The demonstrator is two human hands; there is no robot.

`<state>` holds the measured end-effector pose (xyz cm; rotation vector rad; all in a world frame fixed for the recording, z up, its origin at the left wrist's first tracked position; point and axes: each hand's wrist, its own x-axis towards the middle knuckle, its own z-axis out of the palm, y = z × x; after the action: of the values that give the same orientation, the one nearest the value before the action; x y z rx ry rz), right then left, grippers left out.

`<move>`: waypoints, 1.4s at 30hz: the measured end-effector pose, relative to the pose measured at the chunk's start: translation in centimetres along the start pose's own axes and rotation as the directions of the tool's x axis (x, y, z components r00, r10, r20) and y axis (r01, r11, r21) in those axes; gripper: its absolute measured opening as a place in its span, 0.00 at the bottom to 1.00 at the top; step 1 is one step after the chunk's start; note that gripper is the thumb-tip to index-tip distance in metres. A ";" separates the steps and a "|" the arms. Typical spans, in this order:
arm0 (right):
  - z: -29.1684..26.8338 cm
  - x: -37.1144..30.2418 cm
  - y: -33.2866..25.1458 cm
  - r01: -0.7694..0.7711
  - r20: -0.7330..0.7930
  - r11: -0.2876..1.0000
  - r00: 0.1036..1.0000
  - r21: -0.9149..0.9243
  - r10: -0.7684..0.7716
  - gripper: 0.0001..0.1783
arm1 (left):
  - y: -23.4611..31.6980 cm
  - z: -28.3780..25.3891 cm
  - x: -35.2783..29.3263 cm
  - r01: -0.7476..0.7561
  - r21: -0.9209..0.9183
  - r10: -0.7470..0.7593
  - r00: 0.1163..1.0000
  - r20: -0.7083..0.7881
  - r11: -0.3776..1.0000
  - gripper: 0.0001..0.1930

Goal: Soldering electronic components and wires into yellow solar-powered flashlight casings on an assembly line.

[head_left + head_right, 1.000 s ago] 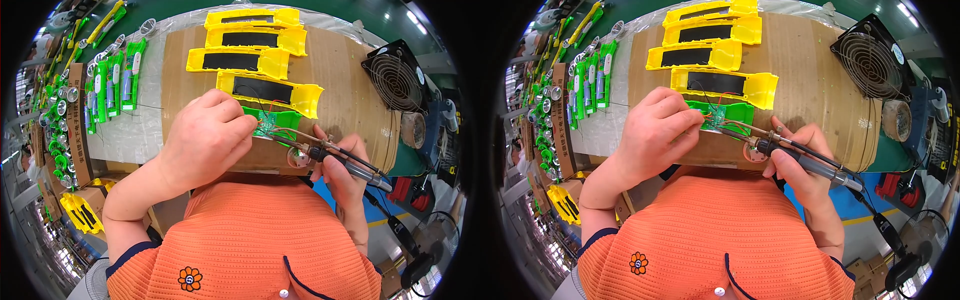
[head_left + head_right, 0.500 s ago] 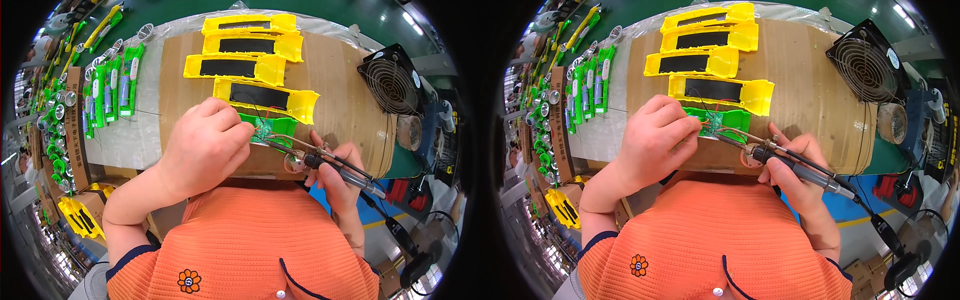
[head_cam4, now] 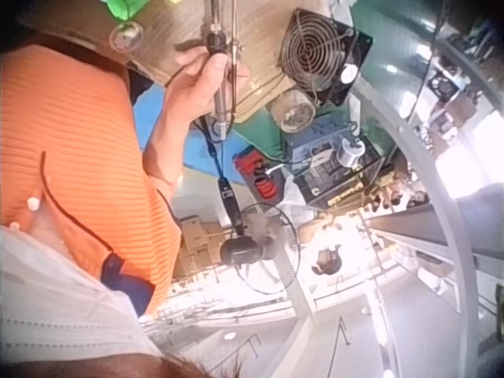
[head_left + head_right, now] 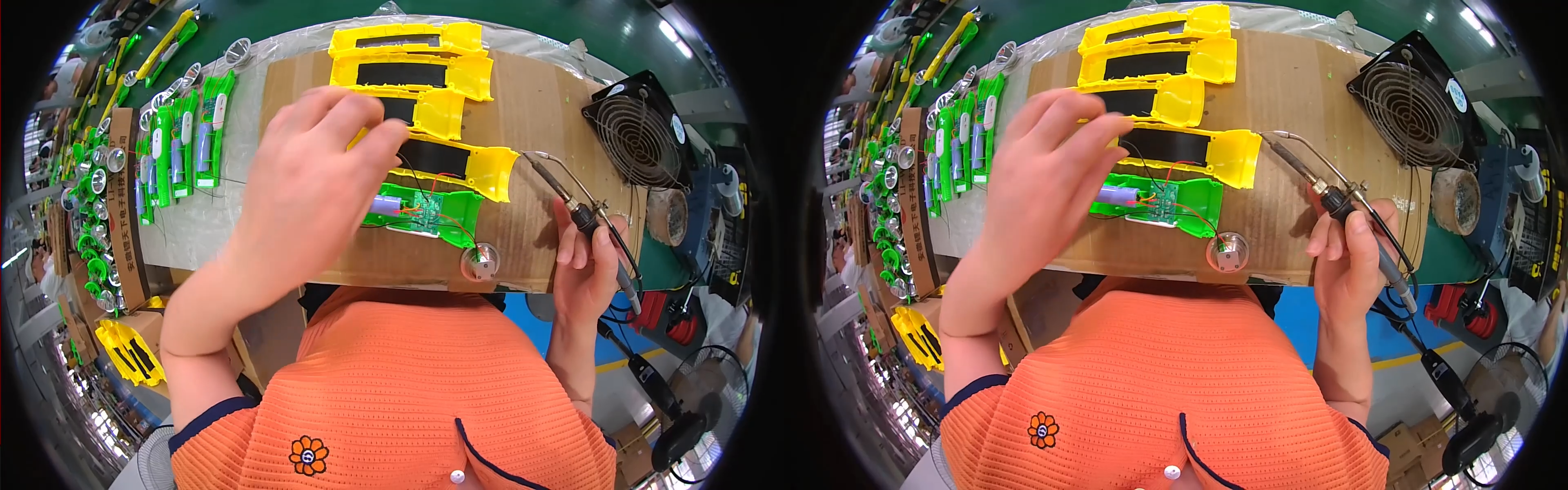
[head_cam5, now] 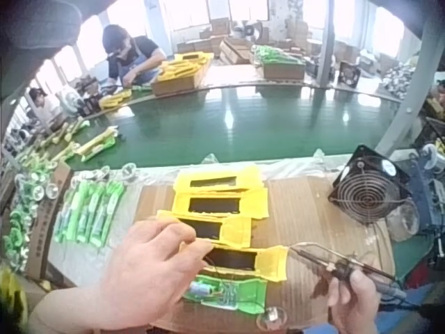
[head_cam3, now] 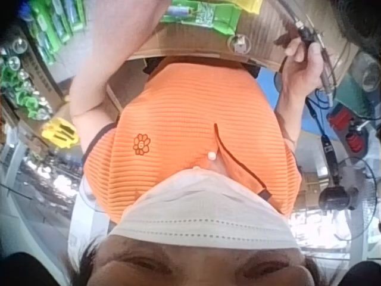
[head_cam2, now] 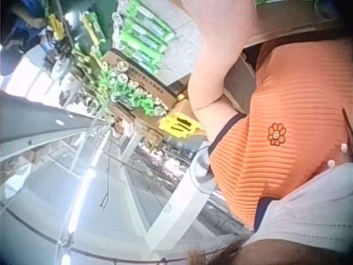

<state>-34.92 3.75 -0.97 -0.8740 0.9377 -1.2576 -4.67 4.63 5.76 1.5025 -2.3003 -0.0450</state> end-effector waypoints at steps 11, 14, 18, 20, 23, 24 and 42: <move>-0.5 0.3 0.7 0.052 -0.047 0.992 0.998 0.117 -0.047 0.08 | 0.9 -1.7 -0.8 -0.186 0.130 0.148 0.955 0.255 0.974 0.23; -0.7 0.3 0.9 0.037 -0.051 0.979 0.998 0.201 -0.027 0.07 | 0.2 0.7 -4.5 -0.116 -0.007 0.113 0.952 0.283 0.993 0.33; -1.3 0.2 0.5 0.045 -0.115 0.967 0.993 0.251 -0.016 0.11 | -1.1 0.0 -3.7 -0.076 -0.170 0.102 0.984 0.148 0.983 0.35; -0.9 0.4 0.3 0.051 -0.112 0.967 0.993 0.250 -0.023 0.12 | -3.7 -1.7 -0.2 -0.013 -0.048 0.016 0.998 0.054 0.999 0.34; -1.1 0.5 0.3 0.048 -0.126 0.972 0.992 0.231 -0.019 0.11 | -11.4 -0.5 6.9 0.081 0.080 -0.072 0.992 -0.104 0.994 0.33; -0.9 0.6 0.3 0.052 -0.125 0.972 0.992 0.227 -0.024 0.10 | -14.3 0.8 8.9 0.152 0.165 -0.133 0.984 -0.121 0.974 0.33; -1.1 0.6 0.5 0.013 -0.097 0.964 0.995 0.264 0.013 0.07 | -11.1 -2.3 -9.9 0.713 0.370 -0.671 0.695 -0.258 0.596 0.22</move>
<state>-35.68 3.16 -1.90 -0.6064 0.8224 -1.3990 9.26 9.13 2.25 2.5123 -1.5488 0.3603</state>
